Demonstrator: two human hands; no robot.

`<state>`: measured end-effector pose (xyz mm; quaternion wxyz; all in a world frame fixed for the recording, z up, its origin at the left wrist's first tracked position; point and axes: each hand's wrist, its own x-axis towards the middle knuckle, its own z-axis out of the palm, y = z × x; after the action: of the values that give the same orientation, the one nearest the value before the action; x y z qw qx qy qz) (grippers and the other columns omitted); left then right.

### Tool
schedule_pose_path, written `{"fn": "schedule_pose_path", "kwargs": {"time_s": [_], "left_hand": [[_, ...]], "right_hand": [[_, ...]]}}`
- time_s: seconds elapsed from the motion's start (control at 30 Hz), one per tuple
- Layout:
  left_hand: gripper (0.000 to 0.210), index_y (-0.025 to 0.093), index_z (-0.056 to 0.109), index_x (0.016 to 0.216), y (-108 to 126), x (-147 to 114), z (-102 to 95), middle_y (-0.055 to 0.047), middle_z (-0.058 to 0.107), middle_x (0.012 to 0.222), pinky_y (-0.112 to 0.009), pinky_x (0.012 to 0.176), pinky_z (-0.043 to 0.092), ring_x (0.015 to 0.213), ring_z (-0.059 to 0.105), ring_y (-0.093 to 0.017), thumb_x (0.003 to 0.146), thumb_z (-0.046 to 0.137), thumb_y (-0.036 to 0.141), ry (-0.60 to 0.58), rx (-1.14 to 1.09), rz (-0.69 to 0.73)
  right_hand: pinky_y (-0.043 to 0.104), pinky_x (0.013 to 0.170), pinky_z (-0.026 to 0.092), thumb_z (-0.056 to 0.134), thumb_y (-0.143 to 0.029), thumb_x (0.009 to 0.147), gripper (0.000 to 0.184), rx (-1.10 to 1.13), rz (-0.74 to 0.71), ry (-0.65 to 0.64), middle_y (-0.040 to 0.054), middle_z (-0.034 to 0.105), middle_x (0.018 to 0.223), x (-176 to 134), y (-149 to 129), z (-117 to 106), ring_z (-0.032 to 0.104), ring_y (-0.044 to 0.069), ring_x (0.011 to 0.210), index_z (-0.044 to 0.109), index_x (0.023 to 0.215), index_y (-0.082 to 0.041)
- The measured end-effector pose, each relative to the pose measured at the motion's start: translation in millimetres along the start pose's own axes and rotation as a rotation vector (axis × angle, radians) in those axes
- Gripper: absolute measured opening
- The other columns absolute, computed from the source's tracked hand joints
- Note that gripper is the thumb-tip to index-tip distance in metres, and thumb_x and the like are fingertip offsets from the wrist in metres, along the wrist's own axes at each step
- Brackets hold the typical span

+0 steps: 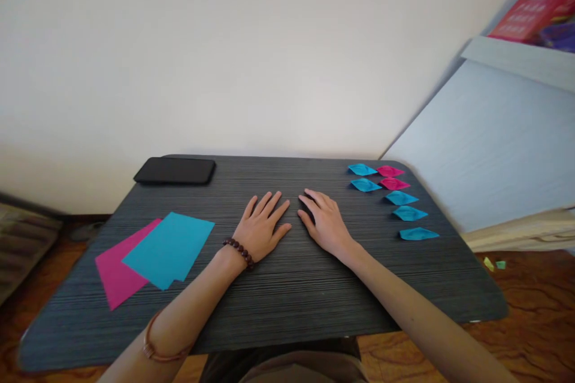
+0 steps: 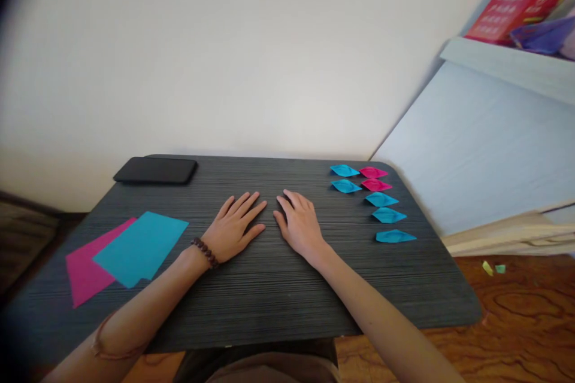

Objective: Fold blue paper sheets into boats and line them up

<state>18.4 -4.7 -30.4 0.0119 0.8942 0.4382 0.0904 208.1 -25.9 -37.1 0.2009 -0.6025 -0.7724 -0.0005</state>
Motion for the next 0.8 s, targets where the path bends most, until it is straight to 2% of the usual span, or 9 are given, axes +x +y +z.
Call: {"fn": "schedule_pose_path", "kwargs": {"time_s": [0.1,0.2,0.27,0.33,0.43,0.6,0.7,0.8], "left_hand": [[0.052,0.032,0.034,0.137,0.1,-16.6,-7.7,-0.003,0.030,0.147,-0.056,0.109,0.008,0.135,0.022,-0.028,0.090,0.031,0.053,-0.004,0.068,-0.123],[0.065,0.018,0.033,0.139,-4.0,-41.6,-16.0,-0.014,0.027,0.147,-0.060,0.106,0.005,0.136,0.016,-0.036,0.086,0.034,0.056,0.000,0.194,-0.390],[0.071,0.010,0.033,0.139,-8.6,-59.8,-20.9,-0.021,0.026,0.145,-0.063,0.103,0.010,0.135,0.015,-0.040,0.085,0.035,0.057,-0.036,0.249,-0.543],[0.071,0.011,0.033,0.138,-12.7,-73.6,-23.7,-0.022,0.027,0.145,-0.066,0.098,0.017,0.132,0.020,-0.042,0.085,0.034,0.057,-0.068,0.238,-0.613],[0.069,0.011,0.034,0.138,-15.1,-79.2,-22.5,-0.023,0.027,0.145,-0.065,0.097,0.023,0.132,0.022,-0.043,0.086,0.035,0.056,-0.060,0.182,-0.584],[0.068,0.005,0.031,0.137,-16.4,-68.5,-13.2,-0.023,0.026,0.145,-0.057,0.104,0.022,0.135,0.018,-0.038,0.088,0.036,0.051,0.007,0.132,-0.492],[0.064,0.002,0.029,0.137,-27.2,-69.8,-10.5,-0.023,0.025,0.145,-0.051,0.107,0.024,0.135,0.020,-0.034,0.090,0.036,0.045,0.033,0.116,-0.483],[0.059,-0.001,0.032,0.135,-43.8,-75.9,-12.1,-0.024,0.027,0.144,-0.045,0.103,0.034,0.133,0.028,-0.031,0.091,0.037,0.039,0.064,0.121,-0.497]], "right_hand": [[0.041,0.102,0.032,0.039,-0.032,0.091,0.040,-0.016,-0.011,-0.022,0.0098,0.044,0.136,7.5,-16.6,5.3,0.038,0.025,0.124,0.049,0.127,-0.017],[0.043,0.102,0.031,0.038,-0.033,0.091,0.042,-0.021,-0.010,-0.031,0.0112,0.043,0.136,11.1,-24.2,7.6,0.037,0.026,0.124,0.048,0.127,-0.015],[0.043,0.102,0.031,0.037,-0.034,0.090,0.042,-0.016,-0.015,-0.035,0.0112,0.044,0.136,11.9,-24.1,9.3,0.037,0.027,0.124,0.049,0.126,-0.015],[0.044,0.102,0.032,0.038,-0.034,0.090,0.042,-0.016,-0.021,-0.026,0.0116,0.044,0.135,12.2,-22.3,11.2,0.038,0.028,0.123,0.050,0.125,-0.015],[0.046,0.100,0.033,0.038,-0.034,0.090,0.041,-0.007,-0.034,-0.008,0.0118,0.044,0.135,12.2,-20.1,13.1,0.038,0.029,0.122,0.050,0.125,-0.016],[0.047,0.100,0.034,0.038,-0.034,0.090,0.042,-0.002,-0.039,-0.014,0.0112,0.044,0.135,11.1,-19.5,12.9,0.039,0.029,0.122,0.050,0.125,-0.017],[0.046,0.101,0.034,0.038,-0.035,0.090,0.043,-0.010,-0.034,-0.030,0.0113,0.044,0.136,10.2,-18.9,12.9,0.038,0.029,0.123,0.049,0.126,-0.016],[0.046,0.101,0.034,0.038,-0.036,0.090,0.044,-0.014,-0.037,-0.030,0.0111,0.044,0.136,9.8,-18.2,13.5,0.038,0.028,0.123,0.049,0.127,-0.016]]}}
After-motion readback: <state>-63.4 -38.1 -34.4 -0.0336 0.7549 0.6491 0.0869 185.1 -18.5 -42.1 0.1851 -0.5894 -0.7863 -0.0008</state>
